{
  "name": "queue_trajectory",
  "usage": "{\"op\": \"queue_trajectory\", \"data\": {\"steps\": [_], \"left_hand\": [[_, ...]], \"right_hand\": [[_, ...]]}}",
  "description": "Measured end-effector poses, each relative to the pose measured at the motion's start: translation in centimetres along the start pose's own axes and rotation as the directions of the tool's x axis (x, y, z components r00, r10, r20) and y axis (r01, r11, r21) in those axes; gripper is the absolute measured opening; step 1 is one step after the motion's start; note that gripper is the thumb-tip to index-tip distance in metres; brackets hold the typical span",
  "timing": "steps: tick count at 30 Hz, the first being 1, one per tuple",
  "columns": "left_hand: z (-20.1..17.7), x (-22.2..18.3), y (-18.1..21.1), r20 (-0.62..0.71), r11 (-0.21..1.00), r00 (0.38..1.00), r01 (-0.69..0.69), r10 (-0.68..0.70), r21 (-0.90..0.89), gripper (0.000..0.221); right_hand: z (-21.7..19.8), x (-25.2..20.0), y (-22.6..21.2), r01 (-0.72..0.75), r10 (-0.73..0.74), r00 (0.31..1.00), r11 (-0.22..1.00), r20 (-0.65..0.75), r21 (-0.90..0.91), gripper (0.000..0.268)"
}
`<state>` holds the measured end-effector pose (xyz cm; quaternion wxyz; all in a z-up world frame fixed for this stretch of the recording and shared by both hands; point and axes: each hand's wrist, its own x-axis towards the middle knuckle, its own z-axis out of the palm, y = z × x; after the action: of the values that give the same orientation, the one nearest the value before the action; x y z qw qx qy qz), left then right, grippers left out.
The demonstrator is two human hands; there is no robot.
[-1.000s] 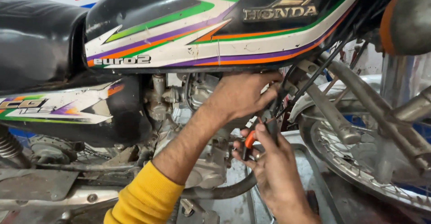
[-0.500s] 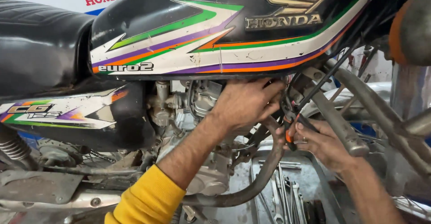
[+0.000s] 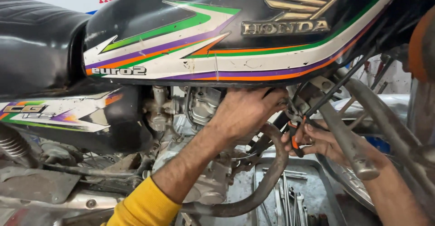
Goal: The person uses pliers and other tools to disconnect and remove the air filter housing from a motorcycle.
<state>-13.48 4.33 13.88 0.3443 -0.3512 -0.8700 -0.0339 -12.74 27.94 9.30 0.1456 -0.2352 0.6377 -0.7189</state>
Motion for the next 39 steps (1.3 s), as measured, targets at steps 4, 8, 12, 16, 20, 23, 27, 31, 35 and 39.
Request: {"op": "queue_trajectory", "data": {"steps": [4,8,12,16,20,23,27,31,35,39], "left_hand": [[0.4,0.0,-0.1,-0.068,0.999,0.997,-0.031,0.033,0.037,0.032],[0.3,-0.3,-0.1,-0.109,0.996,0.991,-0.071,0.077,0.058,0.032],[-0.9,0.2,0.1,0.103,1.0,0.995,-0.007,0.006,0.011,0.039],[-0.1,0.3,-0.2,0.056,1.0,0.998,0.011,-0.012,0.016,0.038],[0.1,-0.5,0.0,-0.036,0.999,0.999,-0.041,0.04,-0.03,0.03],[-0.6,0.1,0.0,0.03,0.998,0.999,-0.031,0.032,-0.053,0.033],[-0.6,0.2,0.0,0.118,0.999,0.993,-0.002,0.007,-0.042,0.043],[-0.6,0.0,-0.1,0.137,0.999,0.991,0.014,-0.008,-0.047,0.04],[-0.3,-0.1,-0.9,0.011,0.996,0.996,-0.089,0.089,0.002,0.042],[1.0,-0.8,-1.0,-0.07,0.99,0.988,-0.139,0.139,0.006,0.063]], "right_hand": [[-2.6,1.1,2.5,-0.034,0.03,0.997,0.998,0.067,0.055,0.03],[-3.3,2.1,4.5,-0.028,-0.008,0.975,0.987,0.222,0.159,0.037],[-2.6,2.7,6.8,-0.146,-0.047,0.925,0.872,0.377,0.467,0.044],[-1.4,2.0,4.4,0.029,-0.161,0.93,0.929,0.331,0.369,0.043],[-3.1,1.8,3.9,-0.069,0.068,0.997,0.997,0.046,0.022,0.038],[-3.0,2.3,3.2,-0.078,0.055,0.984,0.989,0.172,0.127,0.04],[-2.7,2.9,4.8,-0.074,-0.074,0.918,0.934,0.39,0.351,0.039],[-0.9,2.9,6.1,-0.201,-0.072,0.887,0.829,0.456,0.522,0.041],[-2.0,3.2,5.8,-0.018,-0.041,0.984,0.945,0.172,0.326,0.041],[-2.8,2.3,5.6,0.016,-0.023,0.999,0.98,0.029,0.198,0.019]]}}
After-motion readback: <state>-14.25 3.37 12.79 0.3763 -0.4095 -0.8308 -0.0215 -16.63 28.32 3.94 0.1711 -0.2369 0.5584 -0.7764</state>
